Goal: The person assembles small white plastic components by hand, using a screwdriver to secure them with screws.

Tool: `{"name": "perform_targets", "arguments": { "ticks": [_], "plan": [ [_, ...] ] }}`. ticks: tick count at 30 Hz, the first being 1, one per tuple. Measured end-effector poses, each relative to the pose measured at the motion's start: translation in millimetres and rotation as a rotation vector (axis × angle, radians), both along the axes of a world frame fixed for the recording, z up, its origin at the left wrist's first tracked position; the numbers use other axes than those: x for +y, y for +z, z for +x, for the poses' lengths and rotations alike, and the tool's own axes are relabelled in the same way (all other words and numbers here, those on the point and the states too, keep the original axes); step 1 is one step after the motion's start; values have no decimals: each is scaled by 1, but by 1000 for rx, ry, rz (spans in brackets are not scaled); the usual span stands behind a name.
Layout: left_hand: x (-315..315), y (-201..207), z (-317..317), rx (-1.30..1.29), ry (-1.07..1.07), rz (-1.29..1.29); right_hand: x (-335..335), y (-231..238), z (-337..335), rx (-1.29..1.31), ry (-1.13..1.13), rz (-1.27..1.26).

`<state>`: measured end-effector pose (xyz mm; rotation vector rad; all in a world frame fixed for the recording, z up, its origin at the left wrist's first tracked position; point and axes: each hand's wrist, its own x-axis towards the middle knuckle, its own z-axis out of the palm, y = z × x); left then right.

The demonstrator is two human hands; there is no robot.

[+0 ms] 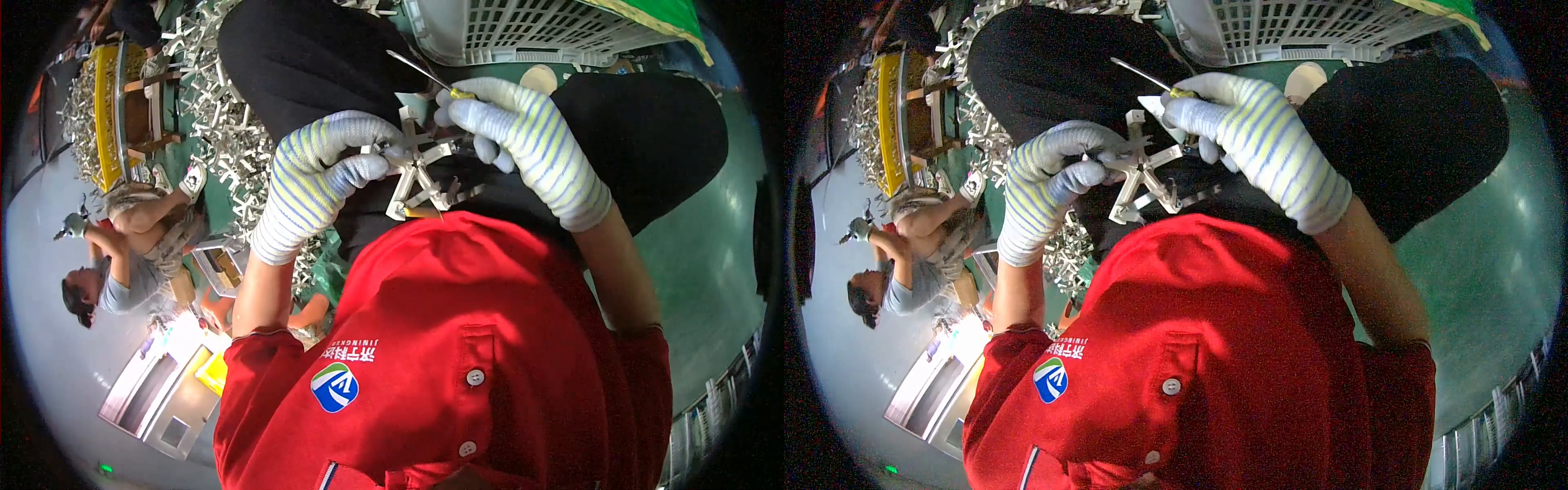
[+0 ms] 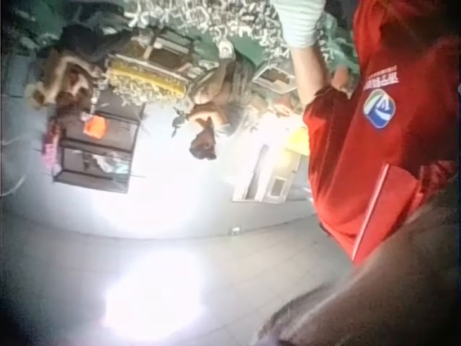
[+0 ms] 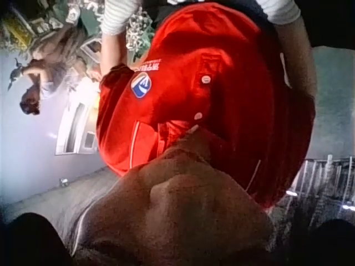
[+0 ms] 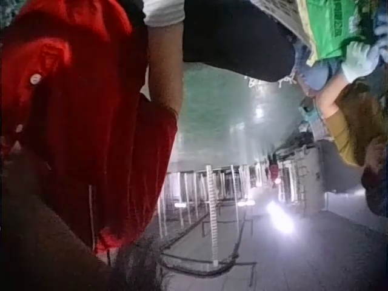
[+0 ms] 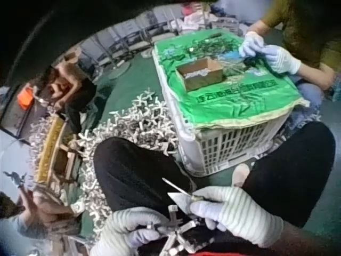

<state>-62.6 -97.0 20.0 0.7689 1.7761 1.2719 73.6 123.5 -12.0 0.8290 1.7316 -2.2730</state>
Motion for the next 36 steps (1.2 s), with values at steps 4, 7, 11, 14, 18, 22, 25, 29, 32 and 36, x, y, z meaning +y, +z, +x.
{"name": "perform_targets", "arguments": {
  "ticks": [4,7,11,14,18,22,25,29,32,36],
  "plan": [
    [17,9,2,400,-216,-42,17,7,-11,13,85,-19],
    [22,9,11,581,-296,23,10,-16,-17,229,151,198],
    [28,2,17,694,-428,123,11,-20,-14,261,211,510],
    [34,18,17,502,-312,150,21,-6,-12,309,142,579],
    [32,6,8,162,148,46,25,15,-13,432,71,755],
    [55,-1,4,696,-129,-1,25,31,-16,516,192,859],
    [61,3,8,615,-137,5,23,34,-13,545,205,888],
    [65,-7,10,694,-77,44,26,33,-8,466,227,803],
    [66,-16,6,602,17,107,22,27,-11,490,170,727],
    [72,-18,1,463,-19,151,62,33,-21,617,-46,850]
  ]
}}
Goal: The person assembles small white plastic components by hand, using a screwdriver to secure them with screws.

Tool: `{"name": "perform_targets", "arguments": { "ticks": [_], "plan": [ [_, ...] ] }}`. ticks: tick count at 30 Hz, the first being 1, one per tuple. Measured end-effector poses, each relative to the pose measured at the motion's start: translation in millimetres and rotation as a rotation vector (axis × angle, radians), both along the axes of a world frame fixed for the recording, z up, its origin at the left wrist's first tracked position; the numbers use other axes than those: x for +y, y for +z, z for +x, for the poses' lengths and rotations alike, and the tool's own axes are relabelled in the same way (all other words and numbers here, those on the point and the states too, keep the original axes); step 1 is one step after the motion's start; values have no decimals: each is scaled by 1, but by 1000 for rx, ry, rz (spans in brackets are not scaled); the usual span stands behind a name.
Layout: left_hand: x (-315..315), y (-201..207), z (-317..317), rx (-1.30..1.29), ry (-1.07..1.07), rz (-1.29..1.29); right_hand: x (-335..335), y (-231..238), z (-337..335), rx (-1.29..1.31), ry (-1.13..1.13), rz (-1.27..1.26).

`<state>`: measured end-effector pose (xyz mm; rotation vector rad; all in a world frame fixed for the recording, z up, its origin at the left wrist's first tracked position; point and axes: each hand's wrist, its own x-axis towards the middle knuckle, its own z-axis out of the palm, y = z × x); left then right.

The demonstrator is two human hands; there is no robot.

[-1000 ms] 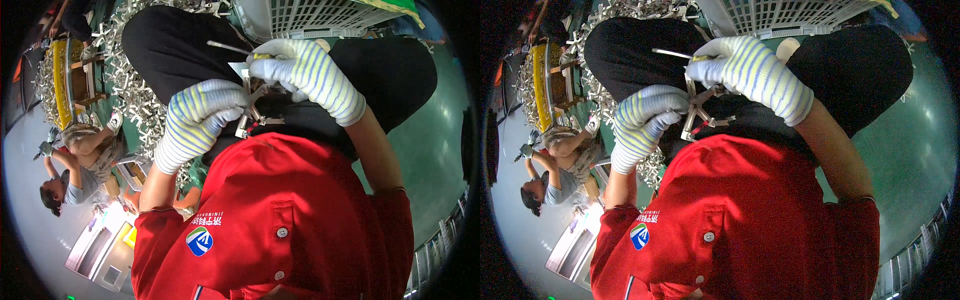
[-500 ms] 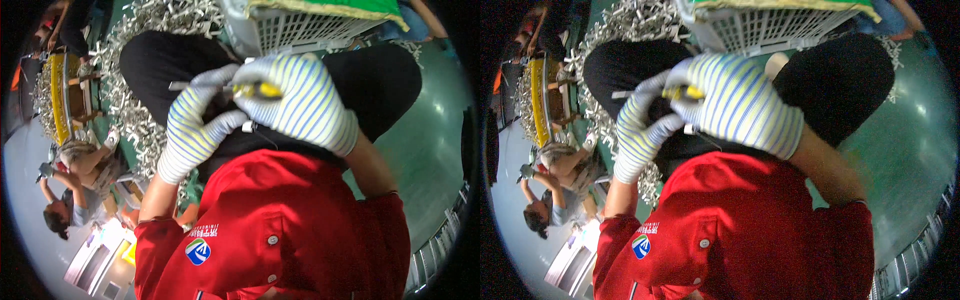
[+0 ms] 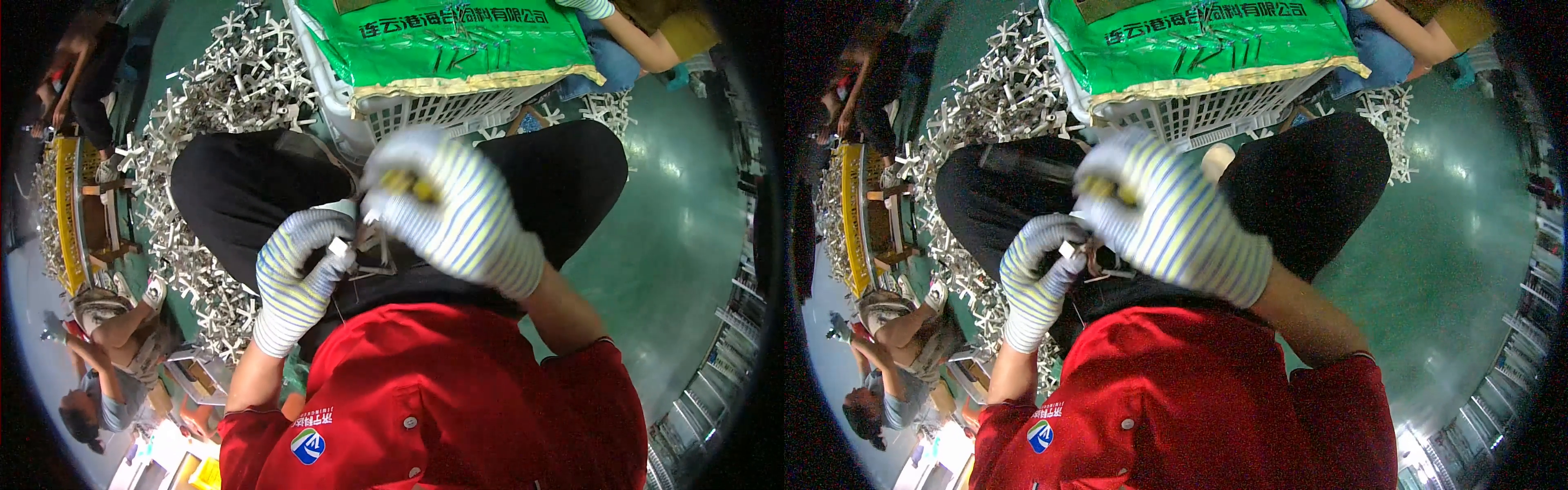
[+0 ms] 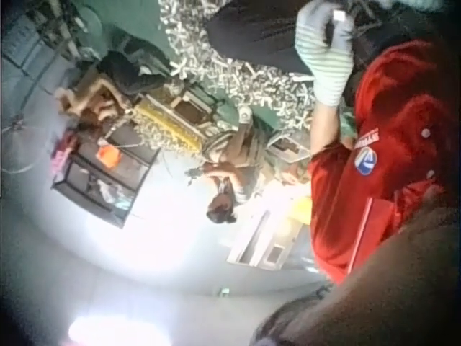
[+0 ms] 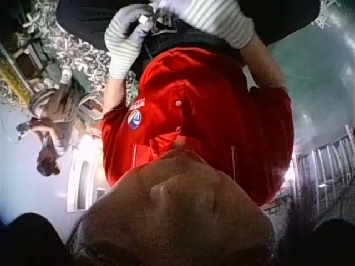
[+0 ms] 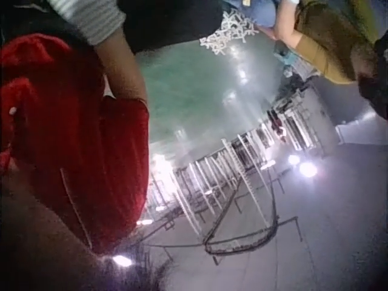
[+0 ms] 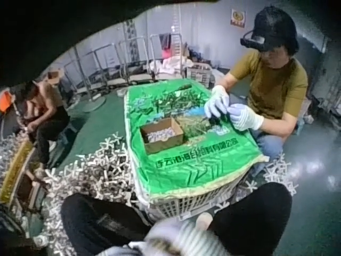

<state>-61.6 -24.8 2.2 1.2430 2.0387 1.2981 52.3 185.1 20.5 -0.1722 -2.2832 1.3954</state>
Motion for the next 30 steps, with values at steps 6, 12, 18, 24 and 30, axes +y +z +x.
{"name": "perform_targets", "arguments": {
  "ticks": [6,12,18,24,30],
  "plan": [
    [3,2,4,-157,-61,-25,125,-19,-24,-292,-474,111],
    [5,-3,-3,-62,-36,-10,137,-24,-82,-755,-398,698],
    [3,0,-3,266,-88,-67,131,-48,-100,-774,-404,881],
    [0,-4,-1,52,-61,-130,132,-62,-97,-656,-431,994],
    [-8,-3,-6,-474,60,-218,102,-28,-93,-603,-482,990]
  ]
}}
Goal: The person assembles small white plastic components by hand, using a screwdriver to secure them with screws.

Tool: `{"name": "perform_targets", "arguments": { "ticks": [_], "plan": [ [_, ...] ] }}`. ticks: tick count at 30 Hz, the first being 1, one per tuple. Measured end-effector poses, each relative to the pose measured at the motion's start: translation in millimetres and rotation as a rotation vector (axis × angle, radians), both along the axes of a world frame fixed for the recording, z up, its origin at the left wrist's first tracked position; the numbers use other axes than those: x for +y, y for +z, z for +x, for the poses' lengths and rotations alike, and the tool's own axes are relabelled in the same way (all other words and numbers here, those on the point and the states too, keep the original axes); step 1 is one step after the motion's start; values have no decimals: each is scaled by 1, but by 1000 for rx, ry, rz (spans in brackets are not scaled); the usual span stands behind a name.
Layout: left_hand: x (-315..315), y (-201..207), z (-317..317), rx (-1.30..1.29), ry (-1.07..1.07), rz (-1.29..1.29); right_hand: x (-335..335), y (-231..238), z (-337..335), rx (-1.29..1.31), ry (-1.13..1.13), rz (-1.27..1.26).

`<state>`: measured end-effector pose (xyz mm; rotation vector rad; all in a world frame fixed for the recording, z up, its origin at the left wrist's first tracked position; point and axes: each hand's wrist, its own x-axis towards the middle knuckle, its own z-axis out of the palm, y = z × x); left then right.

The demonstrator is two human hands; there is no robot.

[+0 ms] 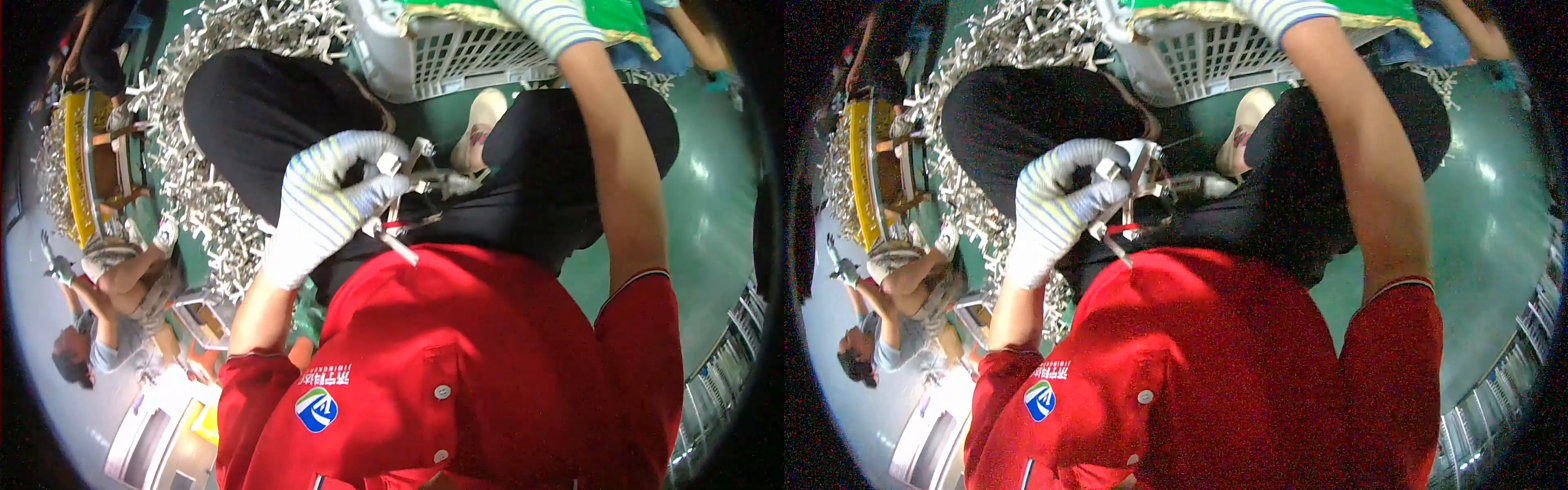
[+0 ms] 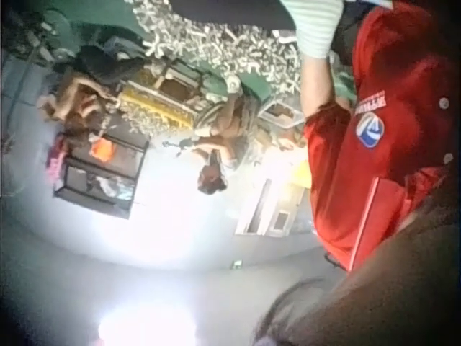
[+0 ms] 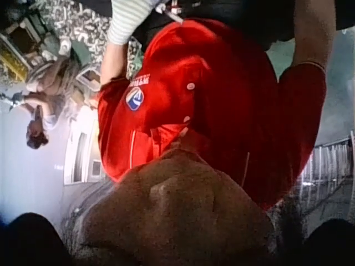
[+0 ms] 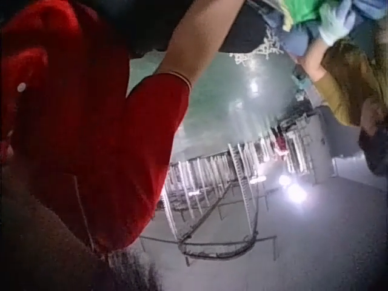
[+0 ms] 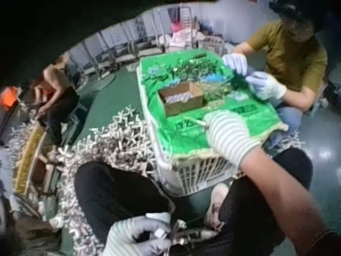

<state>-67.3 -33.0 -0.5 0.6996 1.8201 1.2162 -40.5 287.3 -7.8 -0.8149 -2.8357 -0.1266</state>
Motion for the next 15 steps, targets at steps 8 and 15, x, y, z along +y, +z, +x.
{"name": "perform_targets", "arguments": {
  "ticks": [8,15],
  "plan": [
    [-15,8,-3,-25,16,67,-65,52,74,356,156,-1343],
    [-20,17,-4,58,-61,67,-111,30,103,142,404,-1514]
  ]
}}
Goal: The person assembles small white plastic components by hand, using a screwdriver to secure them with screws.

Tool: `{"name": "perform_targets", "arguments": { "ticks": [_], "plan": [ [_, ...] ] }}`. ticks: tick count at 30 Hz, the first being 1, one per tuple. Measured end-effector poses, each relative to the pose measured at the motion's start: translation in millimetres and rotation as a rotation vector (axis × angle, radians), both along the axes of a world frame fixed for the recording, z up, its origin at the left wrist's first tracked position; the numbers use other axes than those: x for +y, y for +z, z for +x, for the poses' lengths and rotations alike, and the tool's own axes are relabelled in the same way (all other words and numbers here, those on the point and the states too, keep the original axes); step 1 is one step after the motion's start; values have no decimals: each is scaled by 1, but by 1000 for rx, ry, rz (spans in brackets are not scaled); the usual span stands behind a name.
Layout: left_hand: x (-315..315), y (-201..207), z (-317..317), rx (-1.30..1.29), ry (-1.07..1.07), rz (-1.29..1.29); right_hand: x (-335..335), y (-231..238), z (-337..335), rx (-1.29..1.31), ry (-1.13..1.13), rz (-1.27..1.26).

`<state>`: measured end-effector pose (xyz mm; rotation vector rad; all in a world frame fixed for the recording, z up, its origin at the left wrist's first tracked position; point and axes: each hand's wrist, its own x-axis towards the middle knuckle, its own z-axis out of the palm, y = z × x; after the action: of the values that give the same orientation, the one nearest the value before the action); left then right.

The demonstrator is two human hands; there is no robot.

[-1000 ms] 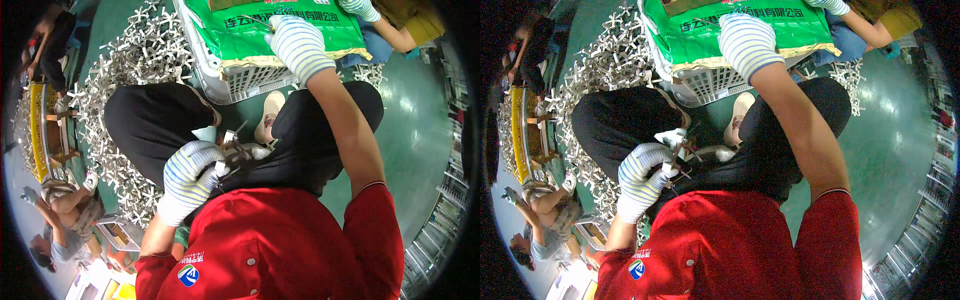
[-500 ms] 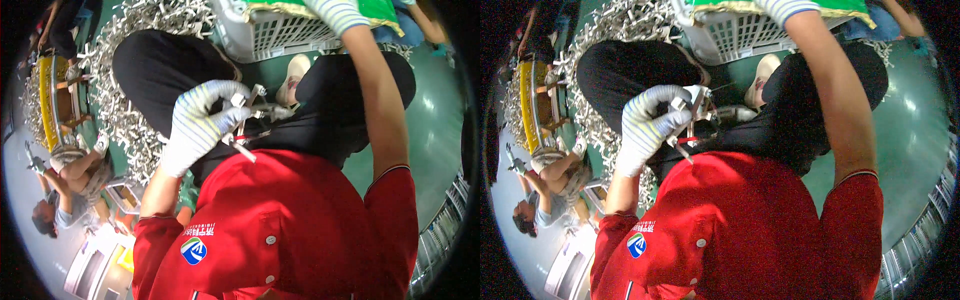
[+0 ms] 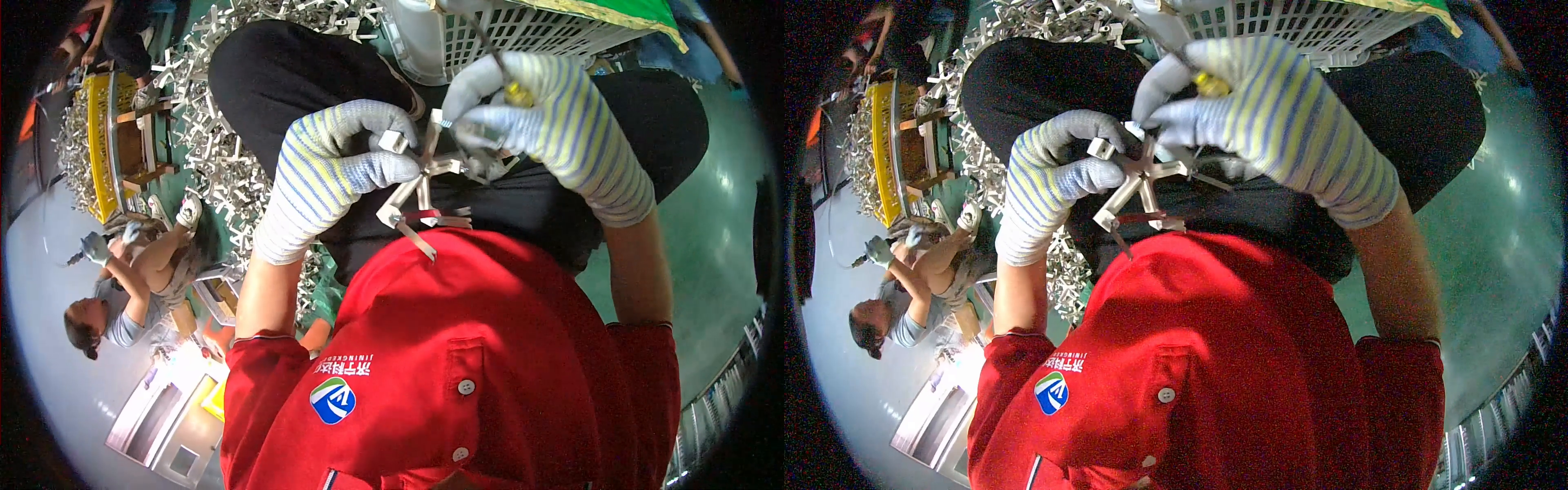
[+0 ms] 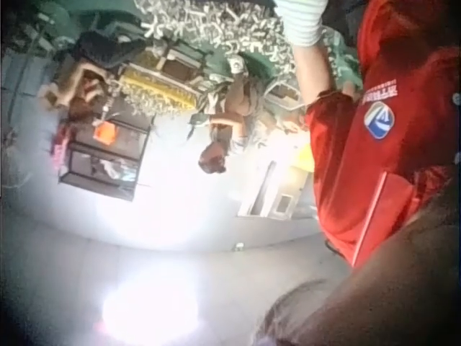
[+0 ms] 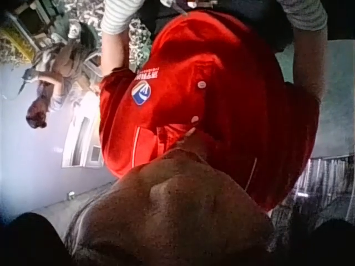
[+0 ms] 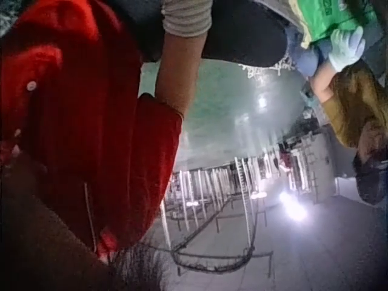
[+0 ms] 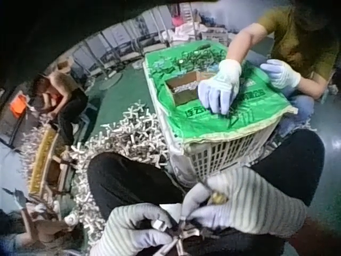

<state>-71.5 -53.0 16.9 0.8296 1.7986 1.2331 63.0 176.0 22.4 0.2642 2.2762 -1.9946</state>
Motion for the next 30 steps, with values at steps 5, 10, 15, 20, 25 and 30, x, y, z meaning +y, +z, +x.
{"name": "perform_targets", "arguments": {
  "ticks": [5,10,15,20,25,30],
  "plan": [
    [2,7,9,-198,21,-45,-18,4,-1,24,24,-206],
    [-3,10,19,-208,52,-6,-21,0,0,2,32,-244],
    [-1,13,23,-265,70,-32,-23,3,2,36,14,-154],
    [-6,9,21,-310,70,-82,-24,7,-1,2,57,-34],
    [-9,0,17,-250,48,-47,-29,-7,-5,70,51,21],
    [-14,-12,13,-250,41,-24,-30,-11,-10,61,77,29]
  ]
}}
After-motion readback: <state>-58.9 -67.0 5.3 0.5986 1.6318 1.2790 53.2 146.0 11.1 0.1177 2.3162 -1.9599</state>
